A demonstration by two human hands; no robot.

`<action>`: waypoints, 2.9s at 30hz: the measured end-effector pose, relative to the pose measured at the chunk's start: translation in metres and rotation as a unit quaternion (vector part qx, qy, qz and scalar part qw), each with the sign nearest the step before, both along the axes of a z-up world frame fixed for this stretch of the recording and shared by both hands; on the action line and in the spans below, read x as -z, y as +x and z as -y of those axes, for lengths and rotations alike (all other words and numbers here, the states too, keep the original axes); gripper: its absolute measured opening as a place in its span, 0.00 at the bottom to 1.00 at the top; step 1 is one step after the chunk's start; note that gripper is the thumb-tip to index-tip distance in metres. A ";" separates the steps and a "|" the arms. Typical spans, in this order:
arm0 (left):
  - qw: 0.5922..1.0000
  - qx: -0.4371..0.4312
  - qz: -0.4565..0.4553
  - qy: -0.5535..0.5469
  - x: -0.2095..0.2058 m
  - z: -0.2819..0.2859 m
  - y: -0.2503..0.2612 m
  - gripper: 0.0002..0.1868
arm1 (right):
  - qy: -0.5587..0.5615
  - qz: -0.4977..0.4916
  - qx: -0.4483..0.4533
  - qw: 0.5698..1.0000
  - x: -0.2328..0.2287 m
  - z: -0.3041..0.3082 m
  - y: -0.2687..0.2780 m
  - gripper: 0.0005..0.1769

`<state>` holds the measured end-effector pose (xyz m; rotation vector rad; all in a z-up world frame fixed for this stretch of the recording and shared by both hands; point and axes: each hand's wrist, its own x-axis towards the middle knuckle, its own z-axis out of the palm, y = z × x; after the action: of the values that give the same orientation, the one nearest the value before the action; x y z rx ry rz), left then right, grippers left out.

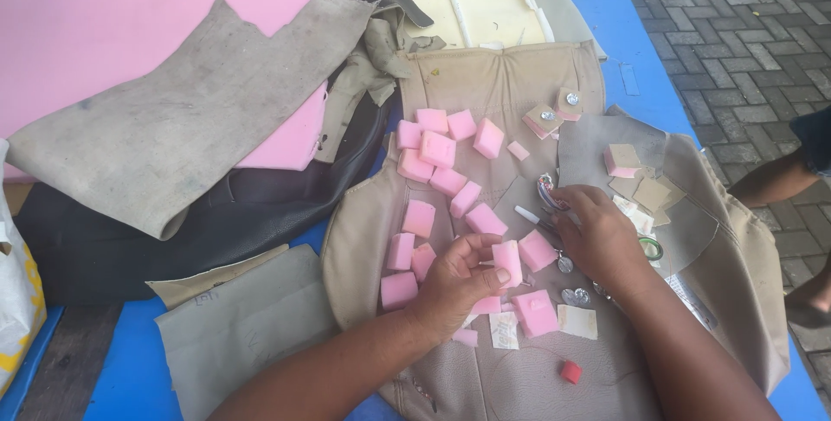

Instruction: Gluing foam padding and leather patches onto a leather base and trimming excess material with scissors

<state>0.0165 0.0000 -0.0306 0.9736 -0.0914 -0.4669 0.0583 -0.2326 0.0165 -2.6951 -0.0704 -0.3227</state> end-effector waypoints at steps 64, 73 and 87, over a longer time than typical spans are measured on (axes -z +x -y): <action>0.996 0.018 -0.032 0.076 -0.011 -0.007 0.003 0.24 | -0.105 -0.096 -0.234 0.962 0.017 0.060 -0.108 0.43; 0.998 0.029 -0.016 0.053 -0.005 -0.005 0.002 0.25 | -0.128 -0.159 -0.144 0.968 0.005 0.059 -0.103 0.34; 0.981 0.112 0.099 0.126 -0.027 -0.002 -0.008 0.23 | -0.126 -0.093 -0.117 0.981 0.019 0.058 -0.074 0.06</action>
<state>0.0086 0.0020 -0.0039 1.2656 -0.3294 -0.5973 -0.0160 -0.2908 -0.0026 -2.9119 -0.3931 0.0128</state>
